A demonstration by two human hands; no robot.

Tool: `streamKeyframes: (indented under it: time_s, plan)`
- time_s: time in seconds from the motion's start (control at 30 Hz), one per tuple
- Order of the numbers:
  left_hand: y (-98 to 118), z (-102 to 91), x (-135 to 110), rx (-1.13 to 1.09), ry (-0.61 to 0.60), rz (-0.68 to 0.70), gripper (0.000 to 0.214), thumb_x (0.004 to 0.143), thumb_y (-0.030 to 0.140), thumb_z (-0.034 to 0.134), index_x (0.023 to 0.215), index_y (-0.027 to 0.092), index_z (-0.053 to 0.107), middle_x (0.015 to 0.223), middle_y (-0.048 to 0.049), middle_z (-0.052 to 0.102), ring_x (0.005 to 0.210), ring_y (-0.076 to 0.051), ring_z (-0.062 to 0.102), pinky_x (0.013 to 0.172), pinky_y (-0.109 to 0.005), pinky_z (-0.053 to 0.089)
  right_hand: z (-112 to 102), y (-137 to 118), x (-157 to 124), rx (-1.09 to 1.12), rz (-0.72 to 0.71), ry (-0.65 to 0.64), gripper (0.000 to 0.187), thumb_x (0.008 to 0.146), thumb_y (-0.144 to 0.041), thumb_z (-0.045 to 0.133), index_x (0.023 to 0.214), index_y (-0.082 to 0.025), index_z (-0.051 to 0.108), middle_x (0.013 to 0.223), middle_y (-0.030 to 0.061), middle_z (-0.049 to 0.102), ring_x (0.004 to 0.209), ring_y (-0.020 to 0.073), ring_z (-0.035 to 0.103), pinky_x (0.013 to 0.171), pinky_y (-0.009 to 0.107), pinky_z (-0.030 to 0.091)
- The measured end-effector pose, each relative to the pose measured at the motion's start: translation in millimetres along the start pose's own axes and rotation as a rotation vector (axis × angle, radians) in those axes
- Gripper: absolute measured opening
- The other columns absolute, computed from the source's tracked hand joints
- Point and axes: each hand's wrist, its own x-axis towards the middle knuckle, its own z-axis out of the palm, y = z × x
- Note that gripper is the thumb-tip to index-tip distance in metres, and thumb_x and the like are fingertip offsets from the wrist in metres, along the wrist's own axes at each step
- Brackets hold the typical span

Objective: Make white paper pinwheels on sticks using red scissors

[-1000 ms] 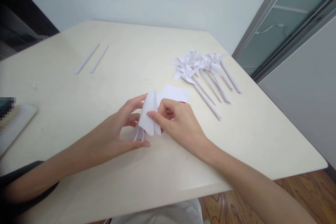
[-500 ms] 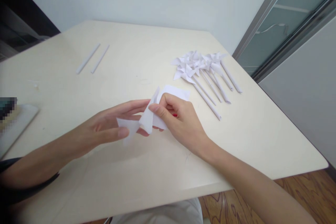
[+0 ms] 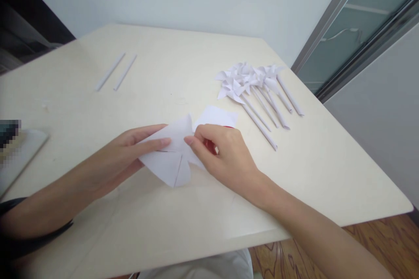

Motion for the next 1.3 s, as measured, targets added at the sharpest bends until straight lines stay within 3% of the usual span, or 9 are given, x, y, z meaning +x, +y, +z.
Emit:
streamKeyframes:
  time_s: [0.17, 0.33, 0.37, 0.47, 0.57, 0.73, 0.97, 1.3]
  plan:
    - [-1.5, -9.6, -0.5, 0.010, -0.020, 0.031, 0.027, 0.083, 0.025, 0.057, 0.108, 0.028, 0.065, 0.101, -0.0006, 0.071, 0.086, -0.017, 0.066, 0.071, -0.022, 0.051, -5.3, 3.1, 4.2, 0.020, 0.129, -0.054, 0.024, 0.086, -0.024, 0.049, 0.064, -0.018, 0.044, 0.060, -0.0045, 0.047, 0.056, 0.0077, 0.041, 0.052, 0.023, 0.030]
    - [-2.3, -9.6, -1.1, 0.196, 0.016, 0.100, 0.027, 0.079, 0.029, 0.061, 0.106, 0.028, 0.066, 0.102, -0.0002, 0.071, 0.089, -0.020, 0.066, 0.071, -0.024, 0.052, -0.8, 8.4, 2.8, 0.085, 0.226, -0.135, 0.013, 0.086, -0.027, 0.050, 0.074, -0.020, 0.048, 0.071, -0.0028, 0.055, 0.064, 0.0105, 0.050, 0.055, 0.023, 0.038]
    - [-1.9, -8.7, -1.1, 0.239, 0.032, 0.121, 0.027, 0.079, 0.029, 0.062, 0.105, 0.028, 0.066, 0.099, 0.0002, 0.071, 0.086, -0.020, 0.066, 0.068, -0.023, 0.051, 0.7, 9.0, 2.2, 0.101, 0.215, -0.100, 0.007, 0.084, -0.027, 0.052, 0.081, -0.021, 0.050, 0.079, -0.0014, 0.058, 0.069, 0.0116, 0.053, 0.057, 0.024, 0.040]
    - [1.6, -3.7, -2.3, 0.340, 0.055, 0.138, 0.026, 0.080, 0.027, 0.060, 0.105, 0.028, 0.066, 0.093, 0.0010, 0.071, 0.079, -0.018, 0.065, 0.062, -0.022, 0.049, 4.1, 8.9, 1.3, 0.115, 0.097, 0.057, 0.017, 0.081, -0.024, 0.058, 0.096, -0.022, 0.050, 0.099, 0.0022, 0.057, 0.086, 0.0140, 0.055, 0.067, 0.025, 0.046]
    - [6.7, 2.3, -4.8, 0.388, 0.016, 0.114, 0.027, 0.080, 0.022, 0.058, 0.106, 0.028, 0.066, 0.096, 0.0013, 0.071, 0.083, -0.017, 0.065, 0.065, -0.021, 0.050, 4.2, 7.4, 2.1, 0.073, -0.015, 0.114, 0.004, 0.084, -0.019, 0.055, 0.087, -0.021, 0.055, 0.092, 0.0013, 0.057, 0.085, 0.0130, 0.055, 0.073, 0.026, 0.046]
    - [11.1, 5.2, -5.8, 0.377, -0.015, 0.177, 0.020, 0.081, 0.027, 0.059, 0.099, 0.024, 0.069, 0.104, -0.0020, 0.069, 0.095, -0.021, 0.064, 0.080, -0.028, 0.051, 4.4, 6.6, 1.8, 0.031, -0.064, 0.094, 0.005, 0.084, -0.016, 0.056, 0.081, -0.020, 0.057, 0.086, 0.0016, 0.056, 0.080, 0.0136, 0.055, 0.067, 0.026, 0.045]
    - [0.0, 2.6, -2.6, 0.409, 0.074, 0.232, 0.014, 0.082, 0.030, 0.058, 0.086, 0.021, 0.067, 0.090, -0.0021, 0.070, 0.080, -0.018, 0.065, 0.064, -0.024, 0.052, 12.7, 5.8, -1.3, 0.005, -0.150, 0.107, 0.007, 0.085, -0.023, 0.057, 0.092, -0.021, 0.055, 0.092, 0.0039, 0.057, 0.085, 0.0163, 0.055, 0.074, 0.030, 0.048]
    - [-4.1, 6.2, -1.4, 0.320, 0.113, 0.250, 0.009, 0.083, 0.029, 0.058, 0.083, 0.022, 0.063, 0.088, 0.0005, 0.068, 0.082, -0.015, 0.063, 0.070, -0.022, 0.047, 13.8, 4.2, -3.5, -0.003, -0.173, 0.119, 0.002, 0.085, -0.018, 0.056, 0.084, -0.020, 0.056, 0.091, 0.0044, 0.053, 0.085, 0.0149, 0.053, 0.072, 0.028, 0.048]
